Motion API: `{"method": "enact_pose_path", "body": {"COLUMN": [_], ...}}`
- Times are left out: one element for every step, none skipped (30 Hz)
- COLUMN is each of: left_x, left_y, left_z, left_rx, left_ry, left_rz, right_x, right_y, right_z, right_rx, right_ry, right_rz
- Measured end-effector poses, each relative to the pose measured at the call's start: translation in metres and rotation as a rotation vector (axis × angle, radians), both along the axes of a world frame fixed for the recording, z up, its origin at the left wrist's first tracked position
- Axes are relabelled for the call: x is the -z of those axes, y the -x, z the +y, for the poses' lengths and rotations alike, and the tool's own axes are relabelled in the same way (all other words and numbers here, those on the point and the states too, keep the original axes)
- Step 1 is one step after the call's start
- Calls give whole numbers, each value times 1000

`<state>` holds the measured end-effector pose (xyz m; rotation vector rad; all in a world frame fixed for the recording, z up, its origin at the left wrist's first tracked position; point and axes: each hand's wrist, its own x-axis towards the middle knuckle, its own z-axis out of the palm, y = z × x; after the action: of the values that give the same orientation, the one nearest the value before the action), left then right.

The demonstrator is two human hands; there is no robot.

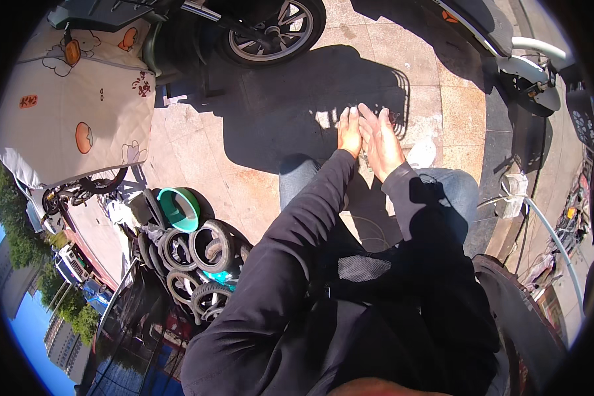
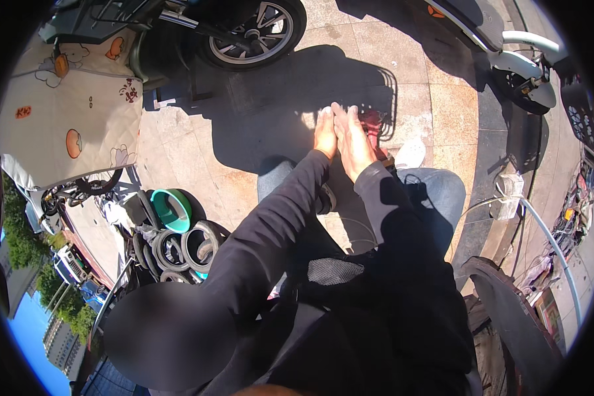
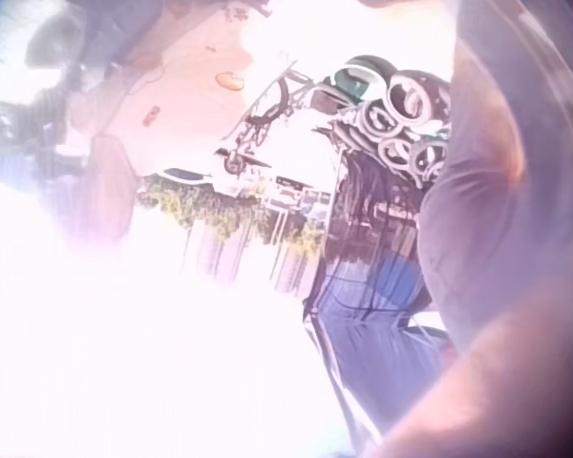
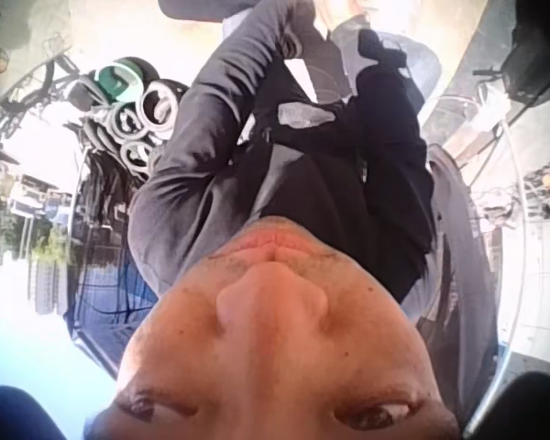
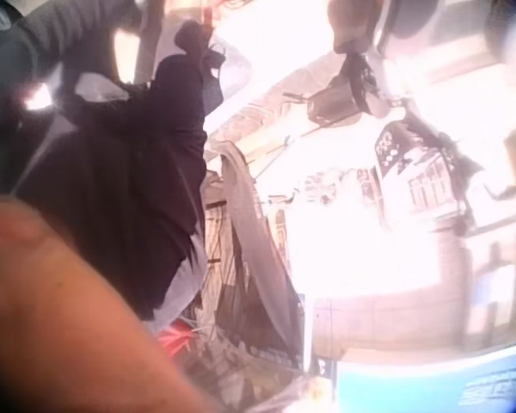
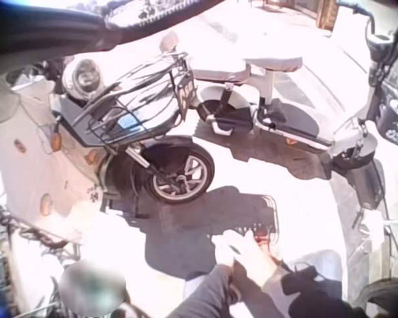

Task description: The person uses a cordless impact wrench to remove a wheel from a scooter, then moves a bicycle and positions it for repair. They use a tire lever to remove the tire from the rim, deflate the inner tube, and inspect the components.

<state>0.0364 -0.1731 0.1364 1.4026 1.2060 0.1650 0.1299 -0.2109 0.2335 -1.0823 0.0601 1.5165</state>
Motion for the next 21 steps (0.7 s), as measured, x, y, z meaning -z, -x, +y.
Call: {"method": "enact_pose_path", "body": {"left_x": [-49,-95,-134,-171,-216,-262,-306,-323,-360,-378,-410,-450,-473,-502,-529,-551,-565,-578,-590,-595,-604], "left_y": [14,19,18,22,23,30,32,54,78,99,113,141,165,187,200,214,224,225,223,220,211], "left_z": [28,48,53,55,67,73,96,112,125,142,162,182,204,228,252,279,306,336,366,396,426], "left_rx": [79,154,-114,-382,-492,-600,-510,-515,-582,-484,-391,-357,-338,-345,-393,-417,-436,-428,-422,-420,-421], "left_ry": [43,77,372,665,819,1008,1032,988,944,779,632,484,278,126,14,-75,-149,-179,-213,-238,-308], "left_rz": [60,117,-182,-473,-730,-957,-1169,-1015,-980,-962,-948,-807,-736,-686,-655,-660,-668,-679,-680,-655,-593], "right_x": [-68,-138,-198,-241,-276,-266,-227,-227,-223,-220,-170,-160,-151,-171,-192,-214,-226,-225,-237,-243,-246], "right_y": [1,7,15,24,34,43,52,50,43,30,5,-5,-17,-18,-23,-22,-20,-24,-17,-13,-10], "right_z": [18,42,61,70,77,74,55,56,58,55,46,50,58,81,102,126,145,167,192,214,237], "right_rx": [-131,-210,-295,-303,-310,-409,-528,-535,-761,-810,-879,-691,-480,-412,-325,-241,-154,-71,-1,58,121], "right_ry": [-133,-237,-337,-425,-512,-565,-425,-488,-243,-14,304,311,368,426,493,456,432,373,330,267,205], "right_rz": [-140,-474,-806,-1002,-1200,-1563,-1567,-1597,-1650,-1544,-1272,-1150,-961,-838,-724,-618,-512,-390,-323,-233,-144]}}
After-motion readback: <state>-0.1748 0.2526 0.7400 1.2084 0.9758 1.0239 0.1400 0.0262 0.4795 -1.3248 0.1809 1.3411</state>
